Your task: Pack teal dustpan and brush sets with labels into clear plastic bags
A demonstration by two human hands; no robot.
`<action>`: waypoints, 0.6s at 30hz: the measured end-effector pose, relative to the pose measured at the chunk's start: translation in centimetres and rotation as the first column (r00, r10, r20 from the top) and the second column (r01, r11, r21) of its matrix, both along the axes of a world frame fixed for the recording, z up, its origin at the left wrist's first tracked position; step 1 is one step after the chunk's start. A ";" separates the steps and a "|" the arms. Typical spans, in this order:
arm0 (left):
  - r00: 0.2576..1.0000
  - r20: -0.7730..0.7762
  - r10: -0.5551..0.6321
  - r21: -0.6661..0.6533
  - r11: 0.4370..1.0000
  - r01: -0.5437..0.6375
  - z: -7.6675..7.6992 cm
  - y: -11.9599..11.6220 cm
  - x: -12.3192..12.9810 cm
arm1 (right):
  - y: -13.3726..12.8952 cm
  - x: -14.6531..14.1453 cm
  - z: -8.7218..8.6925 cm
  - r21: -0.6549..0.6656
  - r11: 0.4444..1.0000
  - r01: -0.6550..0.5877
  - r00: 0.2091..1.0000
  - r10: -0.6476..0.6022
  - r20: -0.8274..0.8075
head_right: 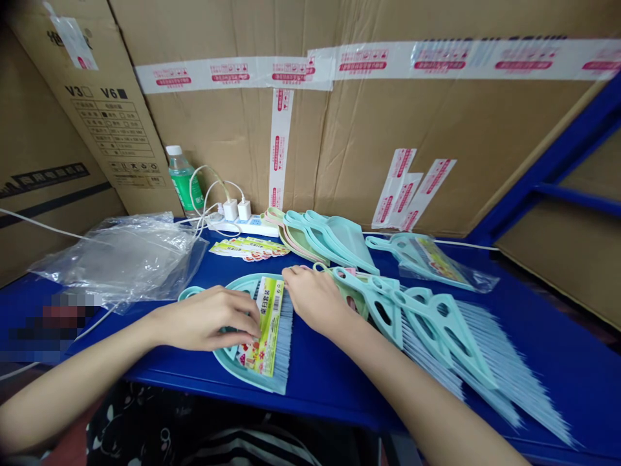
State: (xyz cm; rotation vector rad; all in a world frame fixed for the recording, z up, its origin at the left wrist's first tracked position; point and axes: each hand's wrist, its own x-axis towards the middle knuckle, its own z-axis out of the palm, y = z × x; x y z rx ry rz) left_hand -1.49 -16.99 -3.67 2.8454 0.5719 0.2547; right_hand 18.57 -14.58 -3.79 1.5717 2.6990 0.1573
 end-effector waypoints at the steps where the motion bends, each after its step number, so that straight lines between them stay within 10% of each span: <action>1: 1.000 -0.003 0.003 0.000 1.000 -0.003 0.0 0.0 0.0 | 0.0 0.0 0.0 -0.006 1.000 0.000 1.000 0.000 -0.012; 18: 0.999 -0.026 0.039 -0.054 0.998 -0.040 0.0 -0.1 0.0 | 0.2 -0.2 -0.9 0.002 0.997 0.083 0.996 -0.083 -0.020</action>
